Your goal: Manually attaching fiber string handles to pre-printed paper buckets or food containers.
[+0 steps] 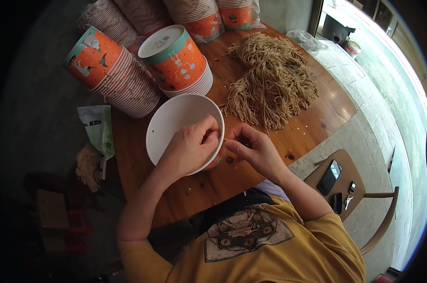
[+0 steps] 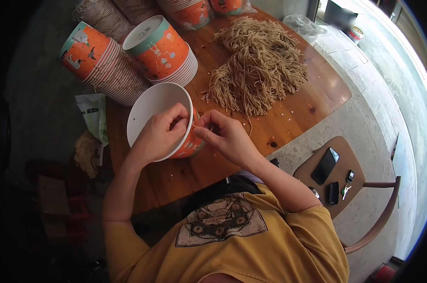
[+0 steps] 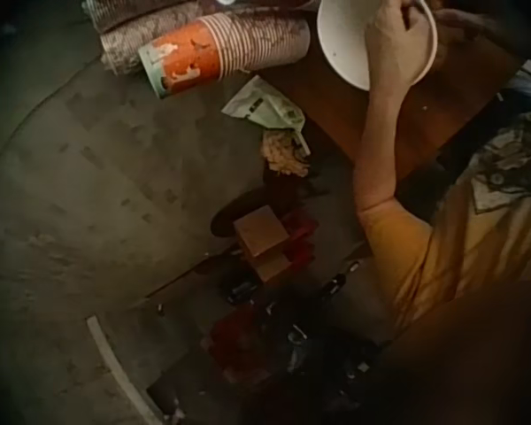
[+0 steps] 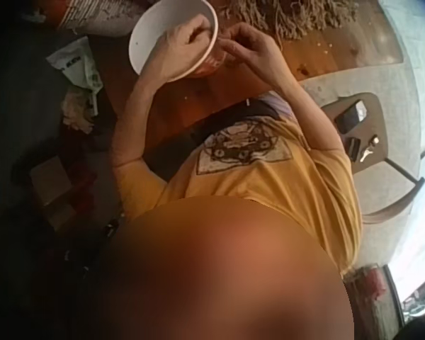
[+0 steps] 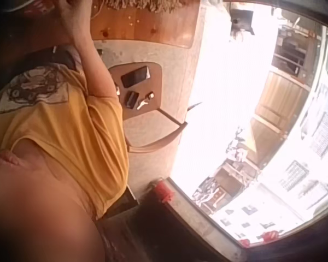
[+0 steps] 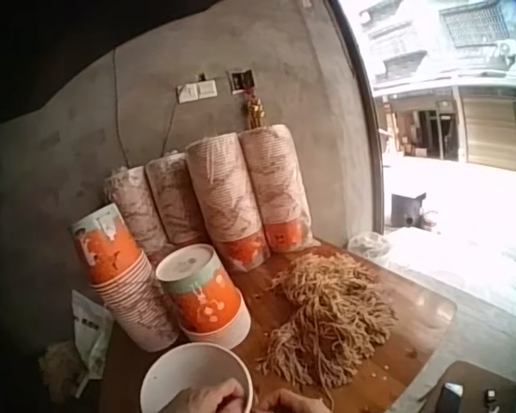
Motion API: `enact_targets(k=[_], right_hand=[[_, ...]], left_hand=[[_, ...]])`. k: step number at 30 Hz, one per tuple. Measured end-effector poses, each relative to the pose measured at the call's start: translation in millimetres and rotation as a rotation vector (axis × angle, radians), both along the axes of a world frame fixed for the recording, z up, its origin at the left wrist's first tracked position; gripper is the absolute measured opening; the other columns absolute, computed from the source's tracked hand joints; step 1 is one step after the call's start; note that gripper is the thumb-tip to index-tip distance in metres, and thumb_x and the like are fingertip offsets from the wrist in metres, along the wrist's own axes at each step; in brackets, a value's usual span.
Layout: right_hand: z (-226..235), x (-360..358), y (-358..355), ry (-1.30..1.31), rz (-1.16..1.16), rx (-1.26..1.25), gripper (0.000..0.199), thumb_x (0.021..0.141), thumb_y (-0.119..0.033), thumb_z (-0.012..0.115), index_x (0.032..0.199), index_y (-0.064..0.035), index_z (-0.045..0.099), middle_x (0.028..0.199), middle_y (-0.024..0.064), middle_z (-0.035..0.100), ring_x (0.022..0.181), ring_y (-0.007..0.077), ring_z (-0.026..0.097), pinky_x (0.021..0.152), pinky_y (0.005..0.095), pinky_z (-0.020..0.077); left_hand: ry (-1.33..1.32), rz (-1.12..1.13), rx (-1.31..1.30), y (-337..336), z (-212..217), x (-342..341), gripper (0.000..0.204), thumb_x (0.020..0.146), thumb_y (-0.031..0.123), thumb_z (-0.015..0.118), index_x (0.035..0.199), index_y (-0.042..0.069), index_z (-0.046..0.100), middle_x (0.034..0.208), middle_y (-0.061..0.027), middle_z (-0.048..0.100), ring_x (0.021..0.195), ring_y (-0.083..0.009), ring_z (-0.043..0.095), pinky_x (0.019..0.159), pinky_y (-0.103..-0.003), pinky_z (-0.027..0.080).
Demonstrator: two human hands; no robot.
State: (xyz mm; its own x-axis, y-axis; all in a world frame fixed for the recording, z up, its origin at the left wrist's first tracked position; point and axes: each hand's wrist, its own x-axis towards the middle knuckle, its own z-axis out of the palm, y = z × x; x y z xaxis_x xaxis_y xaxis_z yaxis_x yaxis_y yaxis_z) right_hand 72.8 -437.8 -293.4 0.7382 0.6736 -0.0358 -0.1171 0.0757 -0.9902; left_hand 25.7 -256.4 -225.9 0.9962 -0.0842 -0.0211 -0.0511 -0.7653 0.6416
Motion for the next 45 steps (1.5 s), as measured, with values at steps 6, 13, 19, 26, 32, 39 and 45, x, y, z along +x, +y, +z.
enact_targets(k=[6,13,19,26,32,39,45], right_hand=[[3,10,-12,-0.233,-0.082,-0.012,0.024,0.091,-0.019,0.064,0.106,-0.0032,0.054,0.082,-0.0015,0.054,0.072,0.0033,0.051,0.058,0.0197,0.0463],[34,20,12,-0.597,-0.134,-0.061,0.014,0.085,-0.017,0.068,0.093,-0.0062,0.063,0.068,0.0012,0.051,0.058,0.0055,0.043,0.052,0.0268,0.0391],[25,29,22,-0.223,0.011,0.156,0.012,0.09,-0.015,0.065,0.091,-0.003,0.061,0.084,-0.0055,0.057,0.075,0.0007,0.048,0.065,0.0183,0.0404],[41,29,10,-0.128,0.12,0.102,0.015,0.093,-0.02,0.06,0.101,-0.0083,0.056,0.084,-0.0035,0.058,0.076,0.0024,0.05,0.063,0.0183,0.0406],[78,49,-19,-0.593,0.37,-0.256,0.02,0.088,-0.011,0.065,0.104,-0.0069,0.053,0.081,-0.0014,0.058,0.074,0.0044,0.055,0.062,0.0232,0.0457],[107,66,10,-0.692,0.501,-0.135,0.013,0.089,-0.009,0.062,0.1,-0.0036,0.058,0.087,0.0,0.062,0.076,0.0045,0.056,0.066,0.0227,0.0471],[87,89,27,-0.761,0.398,-0.133,0.011,0.09,-0.008,0.061,0.099,-0.0032,0.059,0.086,0.0009,0.063,0.079,0.0063,0.058,0.071,0.0243,0.048]], left_hand=[[-0.097,0.101,-0.3,19,6,-3,0.006,0.089,0.007,0.053,0.089,0.002,0.051,0.073,-0.0026,0.049,0.066,-0.0073,0.047,0.063,-0.025,0.044],[-0.118,0.087,-0.443,4,12,1,0.006,0.09,0.005,0.052,0.096,0.003,0.053,0.084,-0.0013,0.055,0.076,-0.0077,0.054,0.071,-0.025,0.047],[0.131,0.153,-0.812,-3,2,-5,0.02,0.091,0.008,0.057,0.108,0.0,0.051,0.1,-0.0049,0.058,0.093,-0.0104,0.056,0.085,-0.025,0.046],[0.254,0.176,-0.968,0,-5,0,0.01,0.092,0.011,0.06,0.099,0.005,0.056,0.091,-0.0006,0.058,0.081,-0.006,0.051,0.073,-0.021,0.042],[0.167,0.237,-1.059,-1,-5,-1,0.01,0.091,0.012,0.061,0.096,0.005,0.056,0.087,-0.0007,0.06,0.073,-0.0048,0.05,0.068,-0.02,0.043],[0.194,0.098,-0.964,-5,-3,6,0.011,0.094,0.014,0.058,0.098,0.004,0.061,0.086,0.0014,0.06,0.072,-0.0037,0.05,0.066,-0.02,0.042],[0.291,-0.017,-1.058,-4,-5,10,0.019,0.094,0.013,0.057,0.107,0.001,0.061,0.088,0.0007,0.057,0.075,-0.0044,0.05,0.07,-0.019,0.042]])
